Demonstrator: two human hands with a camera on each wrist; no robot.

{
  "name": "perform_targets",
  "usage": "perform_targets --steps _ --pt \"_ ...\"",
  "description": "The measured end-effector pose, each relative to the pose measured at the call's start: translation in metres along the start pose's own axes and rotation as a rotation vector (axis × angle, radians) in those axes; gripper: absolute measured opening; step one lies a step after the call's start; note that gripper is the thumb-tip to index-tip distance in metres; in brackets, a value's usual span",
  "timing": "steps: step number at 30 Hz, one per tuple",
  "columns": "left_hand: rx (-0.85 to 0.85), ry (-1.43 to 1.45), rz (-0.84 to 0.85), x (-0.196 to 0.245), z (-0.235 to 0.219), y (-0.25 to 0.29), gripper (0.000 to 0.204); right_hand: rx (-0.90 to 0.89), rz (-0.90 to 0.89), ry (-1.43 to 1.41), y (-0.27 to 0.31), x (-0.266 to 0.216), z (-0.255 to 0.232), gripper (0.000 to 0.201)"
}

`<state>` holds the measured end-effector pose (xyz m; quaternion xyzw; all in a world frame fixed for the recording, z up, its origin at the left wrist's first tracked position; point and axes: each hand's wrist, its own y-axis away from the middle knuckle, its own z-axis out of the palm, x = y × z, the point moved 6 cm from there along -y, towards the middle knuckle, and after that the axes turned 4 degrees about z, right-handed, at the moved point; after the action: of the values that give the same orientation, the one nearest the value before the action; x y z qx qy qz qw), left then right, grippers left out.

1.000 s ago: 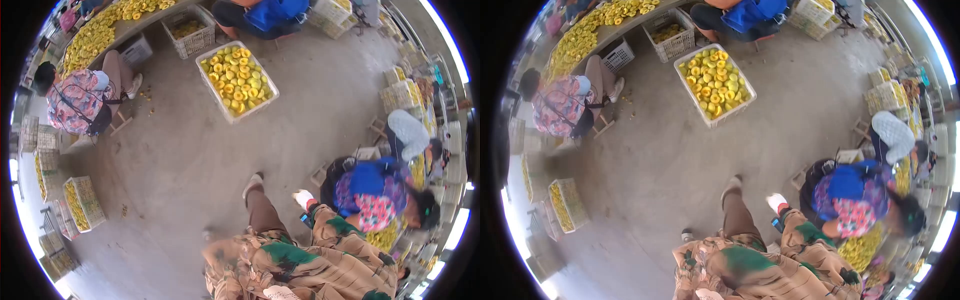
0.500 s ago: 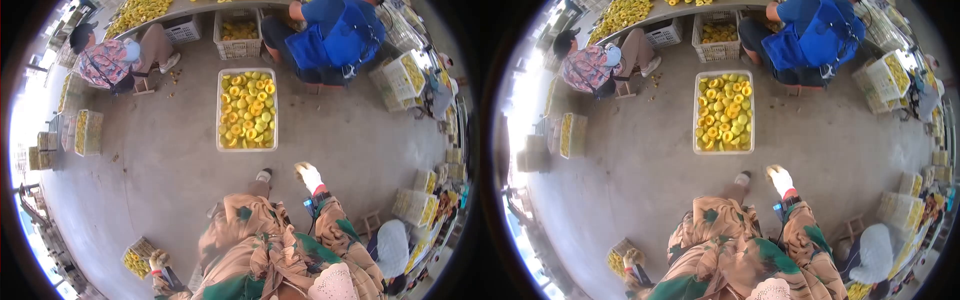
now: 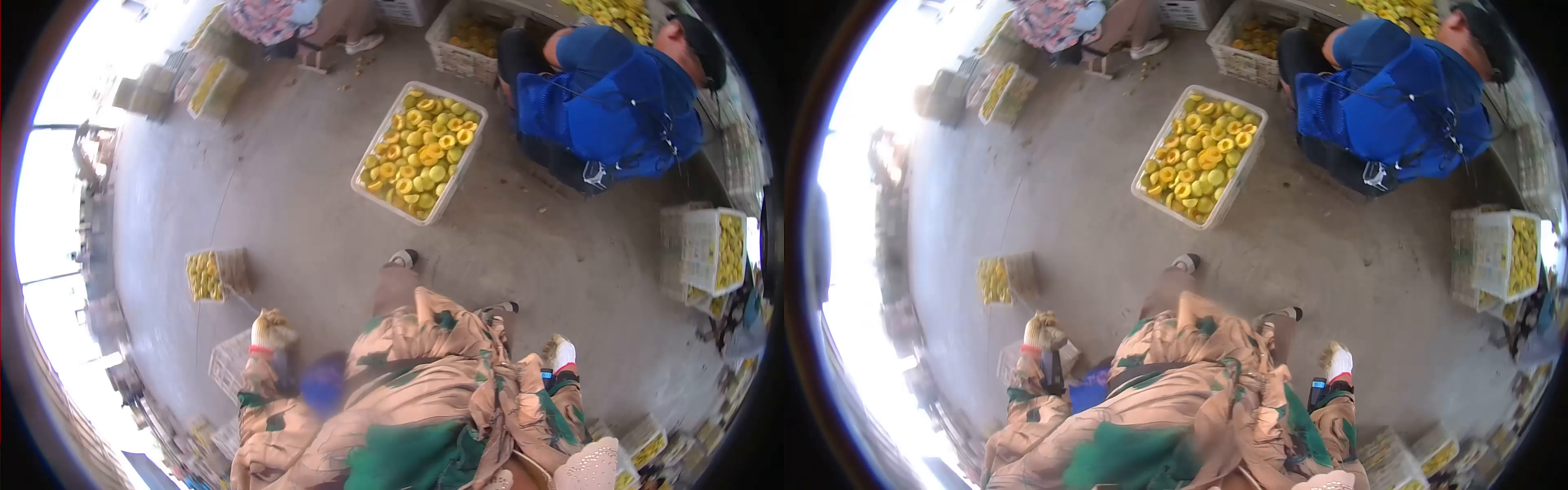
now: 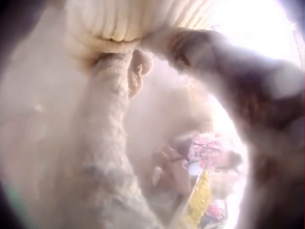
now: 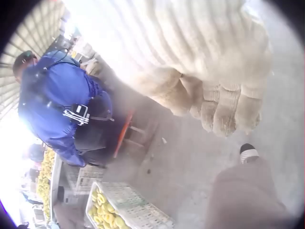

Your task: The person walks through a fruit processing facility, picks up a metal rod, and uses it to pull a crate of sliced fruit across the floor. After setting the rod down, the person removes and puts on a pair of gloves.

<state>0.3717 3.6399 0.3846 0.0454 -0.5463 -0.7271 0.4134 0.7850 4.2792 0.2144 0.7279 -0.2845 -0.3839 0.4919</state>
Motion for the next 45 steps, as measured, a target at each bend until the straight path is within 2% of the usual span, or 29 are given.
perform_targets --steps 2,3,5,7,10,13,14,17,18,21,24,25,28,30,31,32,34,35,36,39,41,42,45 --pt "0.011 -0.036 0.074 -0.049 -0.009 0.03 0.025 -0.139 -0.051 0.03 0.002 -0.053 -0.023 0.028" --pt "0.152 -0.085 0.103 -0.08 0.034 0.059 0.025 -0.187 -0.067 0.065 -0.003 -0.077 -0.034 0.026" --pt "0.006 0.319 0.147 -0.115 0.006 0.045 0.025 -0.16 -0.11 0.186 -0.003 -0.128 -0.055 0.025" --pt "0.067 0.3 0.126 -0.145 0.023 0.062 0.027 -0.139 -0.177 0.259 0.002 -0.176 -0.079 0.024" --pt "0.011 0.348 0.215 -0.194 0.057 0.075 0.03 -0.175 -0.198 0.243 -0.002 -0.223 -0.091 0.022" --pt "-0.012 0.516 0.149 -0.238 0.097 0.086 0.027 -0.241 -0.25 0.319 0.009 -0.252 -0.092 0.022" --pt "0.199 0.39 0.199 -0.254 0.11 0.085 0.028 -0.297 -0.231 0.324 -0.005 -0.255 -0.09 0.025" --pt "0.182 0.282 0.191 -0.293 0.143 0.091 0.03 -0.333 -0.277 0.47 0.013 -0.265 -0.063 0.023" --pt "0.343 0.128 0.249 -0.302 0.153 0.106 0.03 -0.383 -0.29 0.57 0.02 -0.272 -0.05 0.026" --pt "0.409 0.173 0.256 -0.344 0.144 0.137 0.029 -0.499 -0.313 0.742 0.018 -0.293 -0.007 0.026" --pt "0.281 0.346 0.211 -0.379 0.145 0.169 0.028 -0.691 -0.331 0.891 0.031 -0.307 0.046 0.023" --pt "0.241 0.416 0.197 -0.396 0.149 0.175 0.028 -0.698 -0.378 0.969 0.046 -0.309 0.064 0.022" --pt "0.141 0.558 0.183 -0.456 0.174 0.18 0.028 -0.868 -0.49 1.179 0.08 -0.304 0.105 0.024" --pt "0.216 0.52 0.236 -0.495 0.195 0.185 0.028 -1.008 -0.478 1.291 0.104 -0.293 0.119 0.025" --pt "0.261 0.5 0.263 -0.511 0.205 0.188 0.028 -1.032 -0.536 1.408 0.116 -0.286 0.125 0.027" --pt "0.491 0.119 0.343 -0.522 0.211 0.196 0.026 -1.077 -0.528 1.482 0.124 -0.275 0.127 0.028" --pt "0.548 0.165 0.324 -0.552 0.252 0.225 0.025 -1.131 -0.497 1.622 0.127 -0.253 0.127 0.03" --pt "0.579 0.182 0.304 -0.571 0.264 0.238 0.025 -1.219 -0.586 1.672 0.125 -0.242 0.129 0.033" --pt "0.441 0.335 0.266 -0.597 0.267 0.237 0.023 -1.296 -0.655 1.705 0.122 -0.23 0.129 0.037" --pt "0.414 0.361 0.238 -0.649 0.292 0.267 0.023 -1.332 -0.332 1.713 0.122 -0.19 0.108 0.035" --pt "0.468 0.307 0.251 -0.692 0.304 0.283 0.025 -1.406 -0.163 1.73 0.121 -0.159 0.091 0.032" --pt "0.469 0.306 0.25 -0.715 0.306 0.291 0.027 -1.466 0.223 1.581 0.133 -0.144 0.071 0.015" --pt "0.46 0.299 0.255 -0.774 0.33 0.326 0.026 -1.391 0.147 1.625 0.109 -0.112 0.04 0.025"
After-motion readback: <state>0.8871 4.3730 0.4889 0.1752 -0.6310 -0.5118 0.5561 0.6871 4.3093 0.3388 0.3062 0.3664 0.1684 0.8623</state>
